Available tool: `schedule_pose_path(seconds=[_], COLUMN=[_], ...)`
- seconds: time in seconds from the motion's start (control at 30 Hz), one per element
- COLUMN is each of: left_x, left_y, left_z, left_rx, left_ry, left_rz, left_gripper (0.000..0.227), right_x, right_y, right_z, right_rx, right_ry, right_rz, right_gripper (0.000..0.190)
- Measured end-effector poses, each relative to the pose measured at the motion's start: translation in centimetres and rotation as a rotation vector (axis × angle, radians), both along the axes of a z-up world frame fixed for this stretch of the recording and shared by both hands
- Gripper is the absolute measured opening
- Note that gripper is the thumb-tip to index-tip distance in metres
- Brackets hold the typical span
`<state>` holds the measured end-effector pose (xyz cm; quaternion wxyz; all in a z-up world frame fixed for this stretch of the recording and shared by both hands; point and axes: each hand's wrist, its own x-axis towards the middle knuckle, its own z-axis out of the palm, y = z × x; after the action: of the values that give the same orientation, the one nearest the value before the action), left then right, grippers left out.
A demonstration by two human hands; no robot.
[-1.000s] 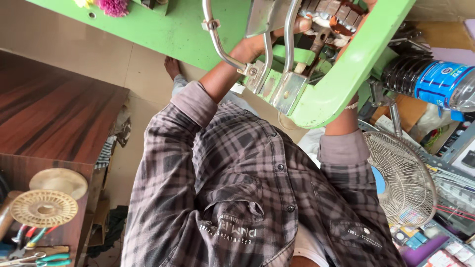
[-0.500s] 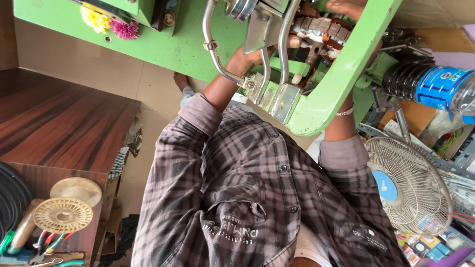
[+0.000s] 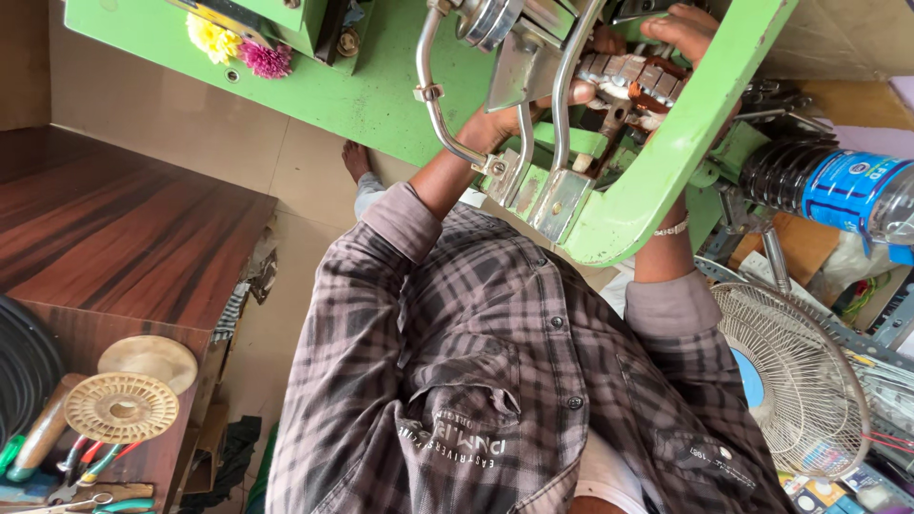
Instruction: The person operates a green industrial machine, pressing buttons and adjusting a copper-wound component by hand. They repeatedly remove and reinsert the component while manipulating the machine's levers and controls.
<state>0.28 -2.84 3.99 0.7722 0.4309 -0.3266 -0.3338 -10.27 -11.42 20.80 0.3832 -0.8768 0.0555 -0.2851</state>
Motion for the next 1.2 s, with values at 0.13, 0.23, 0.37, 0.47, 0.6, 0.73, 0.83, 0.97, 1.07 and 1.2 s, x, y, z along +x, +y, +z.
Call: schedule_pose_path(seconds=[0.13, 0.23, 0.37, 0.47, 0.6, 0.73, 0.83, 0.97, 1.07, 1.2], left_x=[-0.4, -0.5, -0.3, -0.2, -0.5, 0.0, -0.9, -1.7, -2.2, -2.5], left_y=[0.0, 0.2, -0.4, -0.4, -0.3, -0.5, -0.8, -0.8, -0.7, -0.9], left_z=[-0.1, -0.1, -0.1, -0.4, -0.9, -1.6, -2.3, -3.3, -3.7, -4.0], left_rx=[0.138, 0.081, 0.204, 0.187, -0.125, -0.122, -0.222, -0.062, 0.06, -0.004], left_ry=[-0.05, -0.014, -0.244, -0.18, 0.145, 0.161, 0.31, 0.259, 0.267, 0.146], left_rz=[0.118, 0.086, 0.157, 0.072, -0.153, -0.253, -0.273, -0.164, -0.056, 0.056], left_gripper=[0.065, 0.064, 0.055, 0.057, 0.059, 0.07, 0.062, 0.06, 0.063, 0.06], right_x=[0.7, 1.2, 1.0, 0.6, 0.0, 0.2, 0.0, 0.1, 0.0, 0.1], right_y=[-0.6, -1.0, -1.4, -1.5, -1.7, -1.4, -1.1, -1.0, -0.8, -0.9], right_z=[-0.2, -0.6, -0.9, -0.9, -0.7, -0.6, -0.6, -0.6, -0.5, -0.3], right_rx=[0.006, 0.017, 0.037, 0.032, 0.024, 0.065, 0.062, 0.032, 0.082, 0.118], right_ry=[-0.008, -0.019, -0.031, -0.046, -0.054, -0.056, -0.052, -0.058, -0.005, -0.07], right_rz=[-0.01, -0.025, -0.03, -0.031, -0.082, -0.116, -0.152, -0.174, -0.177, -0.068], right_gripper=[0.049, 0.05, 0.052, 0.053, 0.055, 0.057, 0.056, 0.053, 0.048, 0.048])
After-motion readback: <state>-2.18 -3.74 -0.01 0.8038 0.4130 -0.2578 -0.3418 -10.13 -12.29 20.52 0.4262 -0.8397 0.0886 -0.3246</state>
